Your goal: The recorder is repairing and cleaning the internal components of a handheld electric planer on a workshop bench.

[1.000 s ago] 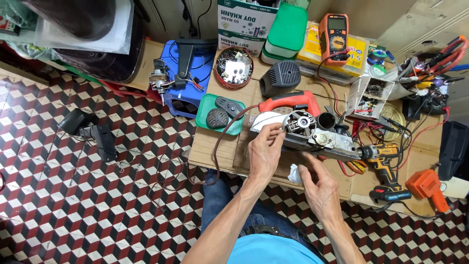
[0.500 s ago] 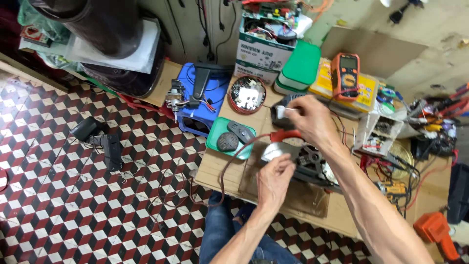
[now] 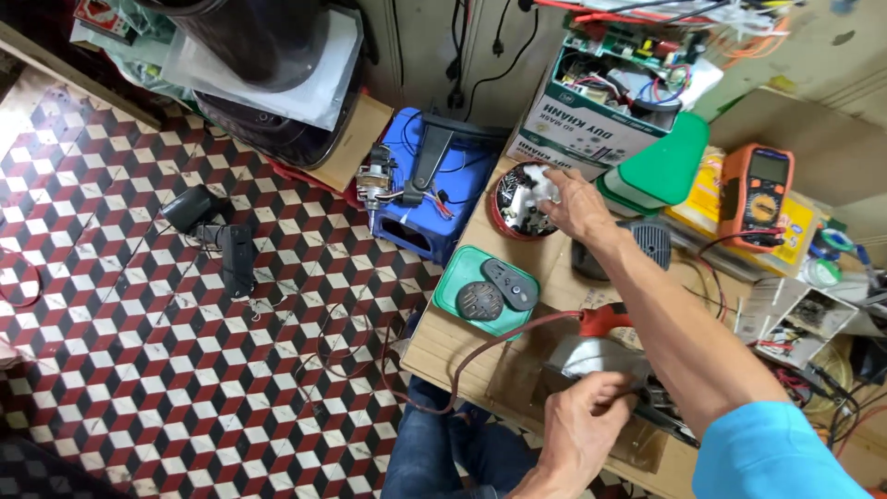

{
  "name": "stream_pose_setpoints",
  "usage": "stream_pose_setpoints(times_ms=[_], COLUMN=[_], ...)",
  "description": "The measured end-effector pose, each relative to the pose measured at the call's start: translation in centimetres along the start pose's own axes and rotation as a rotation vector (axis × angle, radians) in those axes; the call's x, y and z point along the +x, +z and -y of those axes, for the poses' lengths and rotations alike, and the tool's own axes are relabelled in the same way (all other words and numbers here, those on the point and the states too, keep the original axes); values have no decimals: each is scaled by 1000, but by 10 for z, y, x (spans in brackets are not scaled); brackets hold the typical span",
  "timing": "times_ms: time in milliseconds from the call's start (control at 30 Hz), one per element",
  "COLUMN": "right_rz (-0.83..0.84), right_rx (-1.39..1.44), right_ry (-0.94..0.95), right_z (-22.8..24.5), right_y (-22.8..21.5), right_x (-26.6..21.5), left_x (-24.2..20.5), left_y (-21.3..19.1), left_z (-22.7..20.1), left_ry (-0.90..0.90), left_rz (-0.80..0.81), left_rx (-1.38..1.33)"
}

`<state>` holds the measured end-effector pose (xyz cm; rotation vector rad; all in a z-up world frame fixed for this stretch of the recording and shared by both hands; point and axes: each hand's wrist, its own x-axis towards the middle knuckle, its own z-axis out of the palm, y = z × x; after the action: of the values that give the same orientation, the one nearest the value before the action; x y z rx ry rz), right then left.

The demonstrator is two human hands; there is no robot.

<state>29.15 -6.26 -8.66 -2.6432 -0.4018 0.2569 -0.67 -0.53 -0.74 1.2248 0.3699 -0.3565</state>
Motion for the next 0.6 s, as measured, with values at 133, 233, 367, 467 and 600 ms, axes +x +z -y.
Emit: stream_pose_setpoints(times_ms=[133, 233, 367, 467, 600], right_rz=[10, -163, -429, -686, -674], right_rx=[62, 301, 457, 679, 617], right_ry=[-63, 44, 139, 445, 571], right_z=[16, 40, 90, 89, 85], right_y=[-44, -92, -156, -138, -90], right_x=[-16, -78, -210, -290, -352], left_x=[2, 5, 15, 16, 17], left_y=[-11, -17, -24, -25, -25], left_z=[-9, -4, 15, 8, 2], left_ry=[46, 35, 14, -34, -60], left_rz=[103, 135, 205, 214, 189], left_rx=[80, 113, 108, 5, -22])
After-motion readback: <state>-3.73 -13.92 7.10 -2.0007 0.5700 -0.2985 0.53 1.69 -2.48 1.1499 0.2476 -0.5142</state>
